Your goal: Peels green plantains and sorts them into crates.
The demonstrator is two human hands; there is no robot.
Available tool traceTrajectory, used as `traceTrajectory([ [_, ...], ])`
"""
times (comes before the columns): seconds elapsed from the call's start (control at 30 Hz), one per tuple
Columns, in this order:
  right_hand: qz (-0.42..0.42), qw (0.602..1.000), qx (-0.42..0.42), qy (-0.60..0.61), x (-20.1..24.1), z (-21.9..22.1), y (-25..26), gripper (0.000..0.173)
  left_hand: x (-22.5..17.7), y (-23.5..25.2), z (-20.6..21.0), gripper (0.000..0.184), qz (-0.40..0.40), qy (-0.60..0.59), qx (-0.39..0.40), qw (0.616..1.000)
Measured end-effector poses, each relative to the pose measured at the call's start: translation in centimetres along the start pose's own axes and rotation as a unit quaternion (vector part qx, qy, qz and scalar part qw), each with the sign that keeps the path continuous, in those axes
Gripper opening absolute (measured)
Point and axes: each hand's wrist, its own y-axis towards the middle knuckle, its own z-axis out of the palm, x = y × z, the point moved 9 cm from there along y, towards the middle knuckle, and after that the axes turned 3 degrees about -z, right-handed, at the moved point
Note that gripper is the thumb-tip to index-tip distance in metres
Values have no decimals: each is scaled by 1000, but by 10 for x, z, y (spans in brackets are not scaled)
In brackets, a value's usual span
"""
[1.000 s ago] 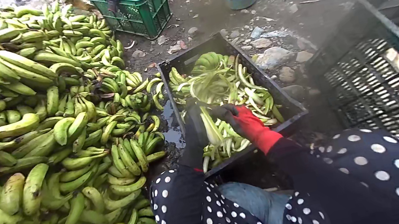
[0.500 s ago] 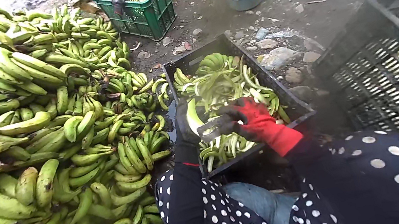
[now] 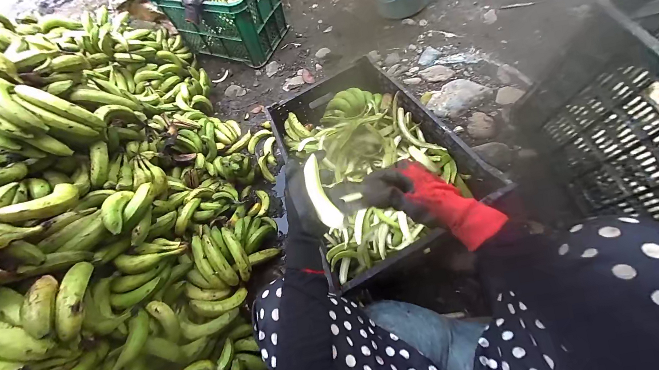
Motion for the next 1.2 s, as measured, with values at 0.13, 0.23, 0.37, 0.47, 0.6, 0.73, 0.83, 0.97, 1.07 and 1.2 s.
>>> traceTrajectory([
  [0.13, 103, 994, -18, -45, -11, 6, -1, 45, -8, -19, 28, 44, -78, 135, -9, 988],
  [0.23, 197, 973, -122, 18, -53, -10, -2, 38, 8, -11, 38, 49, -68, 82, 2, 994],
  [0.37, 231, 960, -124, 94, -64, -13, -17, 43, 21, -6, -17, 42, -17, 24, -153, 988],
  [0.47, 210, 953, -141, 164, -57, -6, -35, 40, 15, -27, -38, 44, 5, 8, -236, 972],
  [0.6, 223, 917, -150, 296, -79, 3, -53, 45, -10, -28, 3, 51, 58, 39, -195, 978],
  [0.73, 215, 900, -149, 350, -77, 5, -62, 43, -81, -13, 192, 46, 63, -132, 91, 985],
  [0.83, 219, 884, -178, 374, -84, 6, -64, 41, -110, -40, 286, 59, -17, -107, 198, 974],
  [0.97, 204, 905, -187, 322, -90, 10, -72, 41, -120, -49, 253, 46, 29, -39, 133, 990],
  [1.07, 160, 899, -208, 351, -95, 19, -71, 41, -112, -68, 118, 48, 41, -43, -15, 998],
  [1.2, 154, 871, -163, 436, -66, 28, -62, 51, -79, -187, -105, 51, 47, -36, -327, 943],
])
